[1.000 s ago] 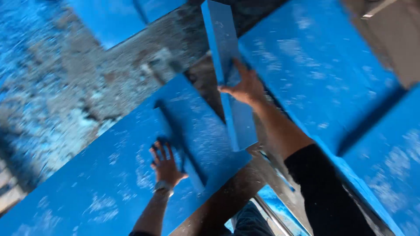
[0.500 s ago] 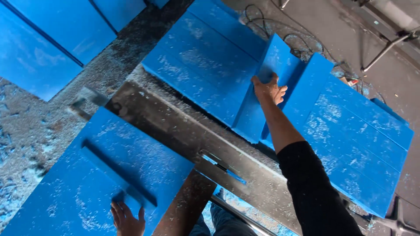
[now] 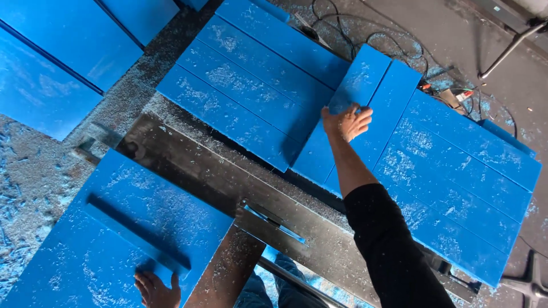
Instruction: Cutting large blue plastic panels into smaller rectangular pieces using a table saw.
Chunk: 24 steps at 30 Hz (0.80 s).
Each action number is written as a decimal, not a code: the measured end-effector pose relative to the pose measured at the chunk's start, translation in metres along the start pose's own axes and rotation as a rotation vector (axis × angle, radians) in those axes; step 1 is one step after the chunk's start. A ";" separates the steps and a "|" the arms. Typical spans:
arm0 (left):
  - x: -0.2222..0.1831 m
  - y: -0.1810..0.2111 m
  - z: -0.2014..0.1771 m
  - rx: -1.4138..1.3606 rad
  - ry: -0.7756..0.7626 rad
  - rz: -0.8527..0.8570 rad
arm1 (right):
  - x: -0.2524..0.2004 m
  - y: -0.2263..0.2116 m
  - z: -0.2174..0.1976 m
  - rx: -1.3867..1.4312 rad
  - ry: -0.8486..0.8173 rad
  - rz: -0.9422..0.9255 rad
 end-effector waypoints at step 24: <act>-0.046 0.050 -0.040 0.020 -0.202 0.064 | -0.118 -0.046 -0.190 0.393 -0.160 -1.181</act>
Point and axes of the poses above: each hand's wrist, its own x-axis towards the middle knuckle, its own z-axis out of the palm, y = z × x, the point moved 10 cm from there along x, towards the middle knuckle, and after that the axes turned 4 degrees about y, right-handed, at the moved point
